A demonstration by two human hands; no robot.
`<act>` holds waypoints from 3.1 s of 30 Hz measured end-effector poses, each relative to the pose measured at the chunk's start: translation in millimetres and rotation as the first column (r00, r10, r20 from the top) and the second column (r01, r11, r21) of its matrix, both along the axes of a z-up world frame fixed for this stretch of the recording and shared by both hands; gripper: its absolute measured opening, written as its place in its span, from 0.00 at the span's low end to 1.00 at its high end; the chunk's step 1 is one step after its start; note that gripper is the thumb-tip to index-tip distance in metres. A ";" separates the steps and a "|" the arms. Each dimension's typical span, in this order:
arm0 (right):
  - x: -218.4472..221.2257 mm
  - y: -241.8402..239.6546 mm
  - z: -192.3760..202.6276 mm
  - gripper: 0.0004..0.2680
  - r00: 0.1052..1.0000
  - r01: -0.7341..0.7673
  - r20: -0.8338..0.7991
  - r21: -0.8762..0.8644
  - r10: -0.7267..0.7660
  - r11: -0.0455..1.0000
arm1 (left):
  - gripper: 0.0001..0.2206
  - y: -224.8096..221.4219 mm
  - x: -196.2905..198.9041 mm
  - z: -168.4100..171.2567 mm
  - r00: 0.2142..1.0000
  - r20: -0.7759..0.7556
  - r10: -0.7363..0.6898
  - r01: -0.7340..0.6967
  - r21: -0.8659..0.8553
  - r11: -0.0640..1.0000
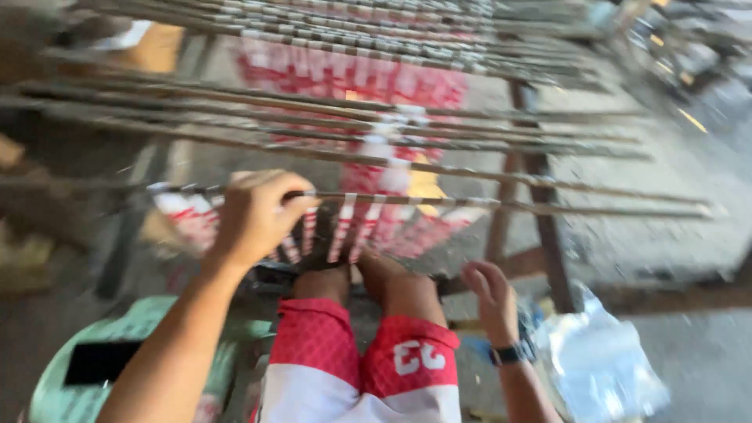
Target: Tying individual candles to wooden rods on a rack for production or packaging
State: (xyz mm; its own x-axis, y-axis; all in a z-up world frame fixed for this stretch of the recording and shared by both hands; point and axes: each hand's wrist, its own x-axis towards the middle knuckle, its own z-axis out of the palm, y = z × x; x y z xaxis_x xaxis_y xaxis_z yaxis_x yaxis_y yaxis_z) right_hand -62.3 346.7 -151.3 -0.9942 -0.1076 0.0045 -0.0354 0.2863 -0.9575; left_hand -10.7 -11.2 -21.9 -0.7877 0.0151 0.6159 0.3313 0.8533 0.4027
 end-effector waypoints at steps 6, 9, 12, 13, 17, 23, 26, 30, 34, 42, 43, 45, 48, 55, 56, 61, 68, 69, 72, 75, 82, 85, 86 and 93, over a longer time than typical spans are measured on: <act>4.8 -42.4 78.1 0.08 0.952 -0.134 -0.244 0.202 0.183 0.970 | 0.05 -8.6 -7.6 -21.8 0.992 0.027 0.126 -0.118 -0.210 0.971; 2.0 -46.2 98.0 0.07 0.884 -0.119 -0.418 0.237 0.212 0.964 | 0.05 -7.4 -9.4 -25.5 0.986 0.031 0.166 -0.155 -0.221 0.963; -11.7 -44.0 123.7 0.06 0.764 -0.015 -0.616 0.281 0.192 0.960 | 0.06 -3.0 -8.2 -21.5 0.984 0.028 0.178 -0.169 -0.203 0.965; -18.1 -42.5 133.3 0.05 0.684 0.084 -0.712 0.290 0.156 0.953 | 0.06 -0.5 -8.4 -20.2 0.988 0.026 0.150 -0.143 -0.170 0.975; -45.7 -28.6 126.5 0.08 0.605 0.111 -0.715 0.510 0.349 0.853 | 0.05 25.6 -14.5 -15.8 0.982 -0.058 0.179 -0.185 -0.126 0.975; -48.7 -27.3 110.1 0.19 0.626 0.259 -0.621 0.735 0.471 0.626 | 0.10 58.4 8.5 -5.4 0.925 -0.320 0.203 -0.177 0.109 0.978; -51.8 -26.4 97.9 0.20 0.646 0.319 -0.622 0.747 0.443 0.583 | 0.05 71.8 30.5 -21.9 0.922 -0.332 0.201 -0.116 0.258 0.959; -52.5 -33.7 86.5 0.16 0.540 0.453 -0.761 0.623 0.360 0.638 | 0.04 61.5 55.5 -74.2 0.922 -0.200 0.331 -0.186 0.521 0.833; -55.6 -44.2 78.2 0.15 0.398 0.514 -0.883 0.439 0.248 0.737 | 0.06 20.7 83.2 -102.1 0.825 -0.099 0.556 -0.462 0.447 0.766; -62.6 -48.4 67.0 0.17 0.376 0.508 -0.915 0.337 0.147 0.793 | 0.13 -8.0 66.0 -76.5 0.909 0.015 0.417 -0.382 0.431 0.818; -61.9 -50.0 67.9 0.18 0.361 0.512 -0.925 0.301 0.116 0.805 | 0.18 -9.1 60.5 -77.7 0.928 0.073 0.366 -0.359 0.441 0.823; -61.7 -49.4 69.2 0.17 0.361 0.528 -0.925 0.311 0.122 0.790 | 0.20 -17.5 51.3 -92.5 0.952 0.068 0.300 -0.289 0.531 0.797; -65.8 -45.7 64.6 0.14 0.381 0.525 -0.916 0.328 0.128 0.785 | 0.24 -18.5 45.0 -96.9 0.951 0.041 0.305 -0.262 0.626 0.735; -69.7 -48.0 60.2 0.16 0.394 0.526 -0.916 0.296 0.080 0.797 | 0.16 38.2 50.0 -84.4 0.947 -0.063 0.314 -0.252 0.460 0.851; -68.3 -48.7 61.6 0.16 0.398 0.526 -0.913 0.301 0.082 0.795 | 0.16 39.3 50.0 -83.0 0.948 -0.057 0.313 -0.253 0.462 0.850; -61.3 -49.6 70.2 0.12 0.414 0.495 -0.903 0.325 0.110 0.806 | 0.22 36.5 42.0 -81.2 0.972 0.079 0.221 -0.233 0.431 0.872; -65.8 -49.9 66.1 0.18 0.386 0.533 -0.920 0.278 0.063 0.799 | 0.25 15.4 36.2 -83.7 0.982 0.064 0.179 -0.185 0.552 0.813; -64.9 -50.8 67.0 0.17 0.399 0.526 -0.915 0.278 0.055 0.804 | 0.25 6.3 36.1 -85.1 0.972 0.034 0.231 -0.207 0.582 0.787; -66.8 -49.3 64.3 0.16 0.412 0.526 -0.910 0.278 0.045 0.804 | 0.24 -8.8 40.9 -88.0 0.957 -0.030 0.288 -0.228 0.533 0.815; -70.3 -47.5 62.3 0.16 0.397 0.532 -0.917 0.270 0.045 0.803 | 0.22 6.4 47.6 -83.3 0.967 0.020 0.253 -0.230 0.492 0.840; -68.4 -50.4 66.2 0.14 0.408 0.523 -0.912 0.273 0.045 0.808 | 0.16 49.1 55.5 -88.1 0.967 0.158 0.201 -0.254 0.524 0.813; -63.8 -51.5 70.2 0.13 0.425 0.511 -0.904 0.290 0.055 0.809 | 0.14 53.4 50.4 -83.9 0.977 0.091 0.192 -0.209 0.573 0.792; -65.0 -50.6 68.6 0.13 0.421 0.512 -0.905 0.287 0.055 0.810 | 0.14 55.0 48.8 -78.7 0.977 0.088 0.193 -0.208 0.574 0.792; -68.9 -50.6 63.0 0.09 0.416 0.525 -0.909 0.263 0.025 0.809 | 0.17 75.5 34.6 -55.9 0.996 0.077 -0.038 -0.009 0.528 0.849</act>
State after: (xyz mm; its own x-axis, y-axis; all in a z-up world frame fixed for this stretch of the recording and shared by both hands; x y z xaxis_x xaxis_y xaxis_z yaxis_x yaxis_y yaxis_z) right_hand -131.2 296.1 -88.3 -0.4664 -0.1150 0.8771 -0.5750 0.7928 -0.2019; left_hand 23.9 64.4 -77.8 -0.8376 -0.2817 0.4680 0.2881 0.5001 0.8166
